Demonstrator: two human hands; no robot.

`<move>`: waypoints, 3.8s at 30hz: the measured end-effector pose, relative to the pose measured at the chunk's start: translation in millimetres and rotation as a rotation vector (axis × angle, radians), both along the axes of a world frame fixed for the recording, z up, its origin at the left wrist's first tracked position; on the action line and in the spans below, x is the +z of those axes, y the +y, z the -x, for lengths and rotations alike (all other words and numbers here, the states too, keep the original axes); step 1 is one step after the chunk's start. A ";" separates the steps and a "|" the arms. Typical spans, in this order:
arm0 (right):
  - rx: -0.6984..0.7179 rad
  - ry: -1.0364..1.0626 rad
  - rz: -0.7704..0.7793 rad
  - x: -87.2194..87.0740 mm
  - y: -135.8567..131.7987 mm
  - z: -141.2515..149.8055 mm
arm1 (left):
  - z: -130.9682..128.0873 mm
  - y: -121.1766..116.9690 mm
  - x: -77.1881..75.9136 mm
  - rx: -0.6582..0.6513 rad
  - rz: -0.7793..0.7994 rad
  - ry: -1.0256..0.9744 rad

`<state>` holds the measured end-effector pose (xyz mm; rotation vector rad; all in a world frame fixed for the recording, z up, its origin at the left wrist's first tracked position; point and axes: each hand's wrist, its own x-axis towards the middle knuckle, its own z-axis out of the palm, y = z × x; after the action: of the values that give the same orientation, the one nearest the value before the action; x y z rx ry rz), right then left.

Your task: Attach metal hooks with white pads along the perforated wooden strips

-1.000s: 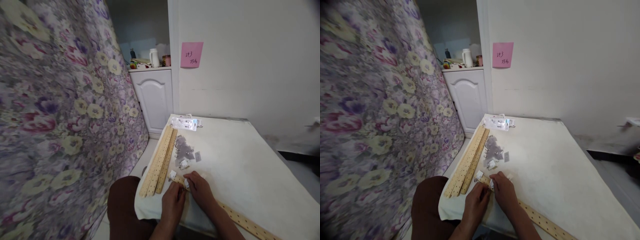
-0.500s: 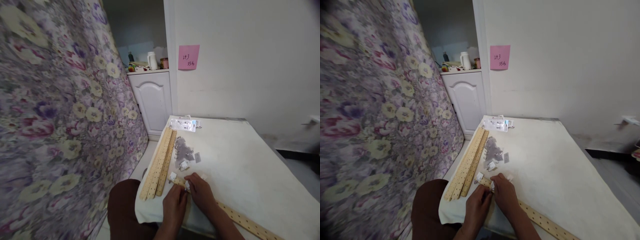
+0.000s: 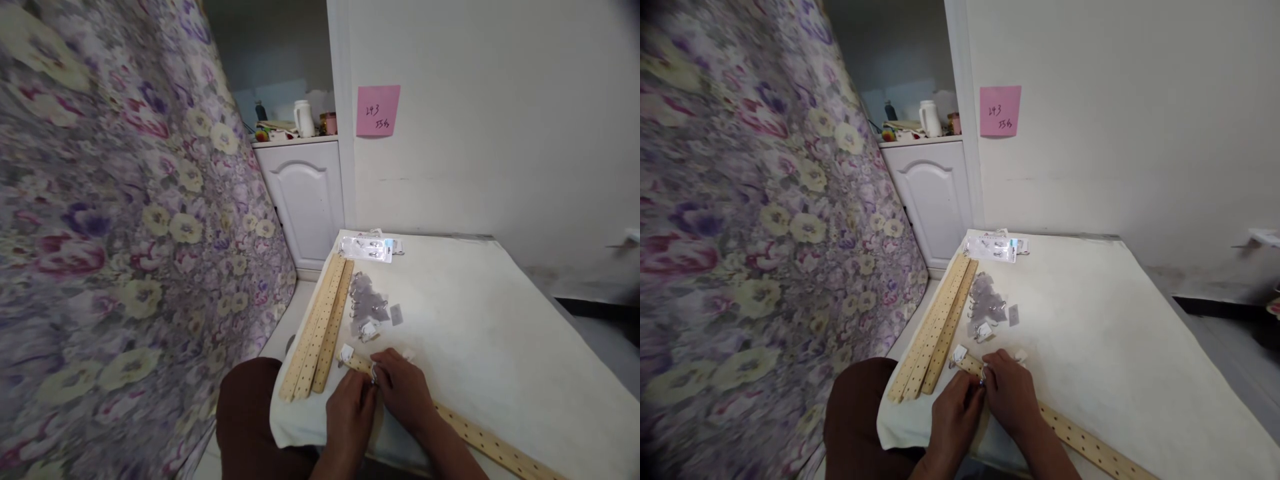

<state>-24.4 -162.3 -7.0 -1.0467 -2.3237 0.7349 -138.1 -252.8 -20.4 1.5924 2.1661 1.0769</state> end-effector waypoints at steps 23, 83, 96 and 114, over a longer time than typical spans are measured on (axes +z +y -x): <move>0.021 0.012 -0.034 1.3 -1.3 0.0 | 0.0 -2.5 2.6 -0.025 -0.044 -0.037; -0.031 -0.085 0.049 23.5 -7.5 4.5 | 9.4 -2.3 2.0 -0.150 -0.020 -0.001; -0.007 0.124 -0.044 2.1 -7.8 -4.1 | 11.7 -4.2 1.6 -0.112 -0.060 -0.031; -0.028 0.077 0.050 8.8 -10.9 -8.7 | 10.9 -0.4 4.0 -0.158 -0.048 0.060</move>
<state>-15.8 -173.2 1.7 -1.0518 -2.2315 0.8118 -149.0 -253.3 -16.4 1.8043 2.0246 1.0528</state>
